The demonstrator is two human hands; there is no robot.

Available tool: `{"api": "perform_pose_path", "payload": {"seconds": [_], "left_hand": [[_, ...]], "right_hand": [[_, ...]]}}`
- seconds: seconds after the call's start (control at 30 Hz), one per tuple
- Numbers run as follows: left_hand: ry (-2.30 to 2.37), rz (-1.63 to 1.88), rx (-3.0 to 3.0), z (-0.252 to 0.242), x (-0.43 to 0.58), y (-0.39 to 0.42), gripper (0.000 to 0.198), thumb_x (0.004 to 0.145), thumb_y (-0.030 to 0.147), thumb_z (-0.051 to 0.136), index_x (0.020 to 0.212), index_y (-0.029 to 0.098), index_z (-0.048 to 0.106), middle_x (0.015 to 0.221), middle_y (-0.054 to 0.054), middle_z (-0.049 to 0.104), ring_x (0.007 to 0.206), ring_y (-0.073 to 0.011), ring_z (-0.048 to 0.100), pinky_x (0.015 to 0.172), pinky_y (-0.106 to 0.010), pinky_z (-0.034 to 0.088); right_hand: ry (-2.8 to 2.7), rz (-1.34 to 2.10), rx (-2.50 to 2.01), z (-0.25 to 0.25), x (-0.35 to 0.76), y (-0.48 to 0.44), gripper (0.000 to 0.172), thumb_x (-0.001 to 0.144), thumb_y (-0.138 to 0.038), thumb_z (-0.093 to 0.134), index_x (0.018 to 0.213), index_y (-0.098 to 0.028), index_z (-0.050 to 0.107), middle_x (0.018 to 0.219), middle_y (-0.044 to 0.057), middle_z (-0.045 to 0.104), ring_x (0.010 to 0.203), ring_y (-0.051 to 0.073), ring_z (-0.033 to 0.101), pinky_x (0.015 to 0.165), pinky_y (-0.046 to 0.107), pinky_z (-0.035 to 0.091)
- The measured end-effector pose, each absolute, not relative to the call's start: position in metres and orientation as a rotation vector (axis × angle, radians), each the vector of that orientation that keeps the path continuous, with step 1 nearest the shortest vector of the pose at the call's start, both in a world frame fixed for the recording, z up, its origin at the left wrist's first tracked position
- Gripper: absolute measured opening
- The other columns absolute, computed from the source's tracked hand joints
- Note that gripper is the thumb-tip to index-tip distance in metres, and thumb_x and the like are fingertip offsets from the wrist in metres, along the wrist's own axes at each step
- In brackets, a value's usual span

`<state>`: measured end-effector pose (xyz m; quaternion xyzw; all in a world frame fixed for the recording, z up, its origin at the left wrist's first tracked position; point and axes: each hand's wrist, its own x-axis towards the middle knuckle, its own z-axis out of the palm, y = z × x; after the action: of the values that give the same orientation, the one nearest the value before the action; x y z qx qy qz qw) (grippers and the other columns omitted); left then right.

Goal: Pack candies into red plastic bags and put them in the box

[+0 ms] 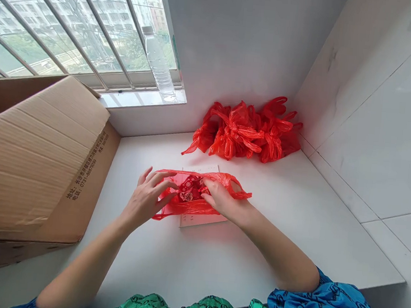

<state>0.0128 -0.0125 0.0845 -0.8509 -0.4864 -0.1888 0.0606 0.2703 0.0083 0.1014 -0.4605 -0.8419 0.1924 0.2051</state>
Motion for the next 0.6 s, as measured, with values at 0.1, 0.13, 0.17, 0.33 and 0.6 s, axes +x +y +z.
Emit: {"api": "perform_pose_path", "payload": {"seconds": [0.1,0.13,0.17,0.33,0.6], "left_hand": [[-1.547,-0.735,-2.498,0.102,0.005,-0.026,0.01,0.096,0.031,0.057,0.099,0.026,0.064,0.122,-0.005,0.065,0.114,-0.0241,0.06,0.112,-0.05,0.037],[-1.632,-0.774,-2.455,0.107,0.001,-0.033,0.014,0.095,0.036,0.057,0.103,0.027,0.064,0.121,-0.006,0.065,0.111,-0.0245,0.061,0.104,-0.045,0.045],[-1.751,-0.786,-2.41,0.111,-0.003,-0.039,0.022,0.094,0.042,0.057,0.109,0.026,0.062,0.121,-0.007,0.065,0.107,-0.0247,0.063,0.093,-0.04,0.051],[-2.364,-0.459,-2.227,0.113,-0.021,-0.062,0.047,0.087,0.063,0.058,0.114,0.023,0.06,0.093,-0.005,0.073,0.066,-0.0211,0.067,0.05,-0.027,0.041],[-2.185,-1.038,-2.637,0.133,-0.026,-0.044,0.027,0.09,0.047,0.062,0.079,0.023,0.065,0.069,0.001,0.066,0.057,-0.013,0.057,0.051,-0.022,0.041]], "right_hand": [[-2.378,0.777,-1.044,0.13,0.291,-0.003,0.014,0.096,-0.033,0.057,0.099,-0.025,0.067,0.085,-0.001,0.07,0.074,0.013,0.065,0.067,0.025,0.053],[-2.33,0.833,-0.973,0.138,0.301,-0.006,0.016,0.096,-0.036,0.057,0.101,-0.024,0.067,0.086,0.0,0.07,0.075,0.014,0.065,0.067,0.025,0.053],[-2.284,0.829,-0.959,0.145,0.311,-0.01,0.018,0.096,-0.039,0.058,0.102,-0.025,0.068,0.088,0.001,0.071,0.076,0.015,0.066,0.067,0.026,0.053],[-2.087,0.288,-1.268,0.155,0.346,-0.019,0.036,0.088,-0.053,0.066,0.112,-0.026,0.065,0.093,0.005,0.07,0.077,0.02,0.066,0.063,0.031,0.053],[-2.194,0.296,-1.457,0.155,0.342,-0.004,0.024,0.089,-0.049,0.063,0.091,-0.025,0.066,0.099,0.005,0.069,0.079,0.021,0.066,0.061,0.032,0.05]]}}
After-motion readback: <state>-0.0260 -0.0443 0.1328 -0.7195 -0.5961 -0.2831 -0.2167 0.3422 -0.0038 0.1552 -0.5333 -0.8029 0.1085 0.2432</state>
